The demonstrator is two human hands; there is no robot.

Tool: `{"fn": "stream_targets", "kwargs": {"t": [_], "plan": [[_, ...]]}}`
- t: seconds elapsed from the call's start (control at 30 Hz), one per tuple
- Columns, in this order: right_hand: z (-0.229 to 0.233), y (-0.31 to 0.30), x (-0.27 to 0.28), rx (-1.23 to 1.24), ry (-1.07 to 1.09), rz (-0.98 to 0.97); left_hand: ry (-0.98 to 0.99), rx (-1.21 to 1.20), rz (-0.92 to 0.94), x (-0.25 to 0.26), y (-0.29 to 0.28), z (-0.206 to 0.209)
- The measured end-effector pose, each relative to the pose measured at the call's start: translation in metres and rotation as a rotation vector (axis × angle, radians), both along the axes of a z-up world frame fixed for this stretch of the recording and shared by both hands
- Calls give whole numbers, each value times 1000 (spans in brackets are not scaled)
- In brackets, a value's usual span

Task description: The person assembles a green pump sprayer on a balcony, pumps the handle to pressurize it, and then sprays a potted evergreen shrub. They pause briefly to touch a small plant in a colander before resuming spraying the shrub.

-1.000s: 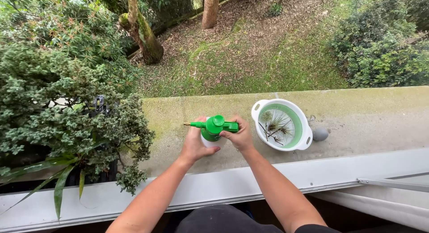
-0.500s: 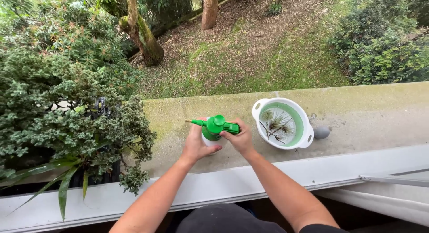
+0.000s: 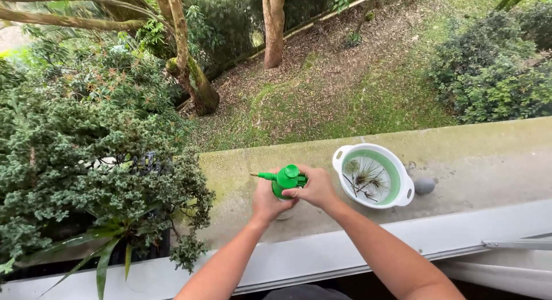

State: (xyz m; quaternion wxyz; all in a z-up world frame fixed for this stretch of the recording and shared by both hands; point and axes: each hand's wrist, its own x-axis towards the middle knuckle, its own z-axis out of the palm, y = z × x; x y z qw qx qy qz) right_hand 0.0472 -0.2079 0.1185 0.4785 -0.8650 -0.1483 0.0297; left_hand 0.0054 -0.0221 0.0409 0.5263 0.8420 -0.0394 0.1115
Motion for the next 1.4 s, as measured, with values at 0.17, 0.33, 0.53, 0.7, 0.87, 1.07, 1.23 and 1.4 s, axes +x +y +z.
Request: {"fn": "stream_targets", "kwargs": {"t": [0.17, 0.33, 0.53, 0.7, 0.87, 1.07, 1.23, 1.4], "plan": [[-4, 4, 0, 12, -41, -44, -133, 13, 55, 2, -3, -4], [-2, 11, -4, 24, -32, -90, -181, 26, 125, -3, -4, -17], [-8, 7, -1, -28, -62, -86, -212, 31, 137, 1, -4, -42], [-5, 5, -2, -76, -64, -76, -230, 48, 151, 3, -2, -64], [3, 6, -4, -36, -104, -36, 93, 24, 49, -36, 19, -5], [32, 2, -15, -233, -280, 15, -13, 193, 277, -52, 72, 17], [-2, 1, -10, -166, -222, -28, -284, 205, 157, -28, 58, 111], [-70, -14, -6, 622, 175, -108, -187, 438, -65, 18, 20, 137]]}}
